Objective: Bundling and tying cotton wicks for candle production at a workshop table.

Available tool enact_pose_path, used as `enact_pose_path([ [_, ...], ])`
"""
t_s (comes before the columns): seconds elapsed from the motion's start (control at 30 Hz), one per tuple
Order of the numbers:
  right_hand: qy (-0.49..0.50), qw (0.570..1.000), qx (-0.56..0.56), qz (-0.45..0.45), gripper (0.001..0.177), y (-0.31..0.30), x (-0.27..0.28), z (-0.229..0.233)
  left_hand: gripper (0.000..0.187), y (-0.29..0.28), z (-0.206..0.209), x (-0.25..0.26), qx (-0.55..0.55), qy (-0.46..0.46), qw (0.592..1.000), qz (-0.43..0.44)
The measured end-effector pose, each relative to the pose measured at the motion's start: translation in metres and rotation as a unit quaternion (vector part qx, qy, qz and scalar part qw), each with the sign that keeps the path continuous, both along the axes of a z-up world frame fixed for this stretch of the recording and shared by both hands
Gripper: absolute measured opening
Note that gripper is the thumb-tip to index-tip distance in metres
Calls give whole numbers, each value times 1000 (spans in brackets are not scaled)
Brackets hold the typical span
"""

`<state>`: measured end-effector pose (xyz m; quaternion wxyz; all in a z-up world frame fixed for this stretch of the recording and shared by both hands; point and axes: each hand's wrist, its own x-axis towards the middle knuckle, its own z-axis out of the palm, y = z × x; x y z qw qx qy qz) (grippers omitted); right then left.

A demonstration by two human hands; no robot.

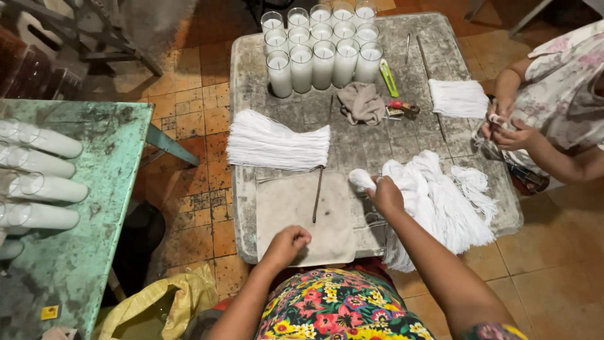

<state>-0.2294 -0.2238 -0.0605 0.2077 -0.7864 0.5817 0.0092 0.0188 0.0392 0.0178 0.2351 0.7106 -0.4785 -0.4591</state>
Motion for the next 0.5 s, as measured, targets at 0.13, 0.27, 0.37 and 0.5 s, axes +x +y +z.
enact_pose_path([
  [0.13,-215,976,-11,-5,39,56,12,91,14,-27,-9,6,-127,86,976,152],
  [0.27,-331,941,-74,23,36,97,18,125,13,-51,45,-2,-187,130,955,189],
  [0.37,-375,920,-103,45,43,106,18,128,11,-64,78,-10,-217,174,943,182],
  [0.5,-375,921,-96,48,42,110,15,128,13,-74,92,-17,-284,59,950,116],
])
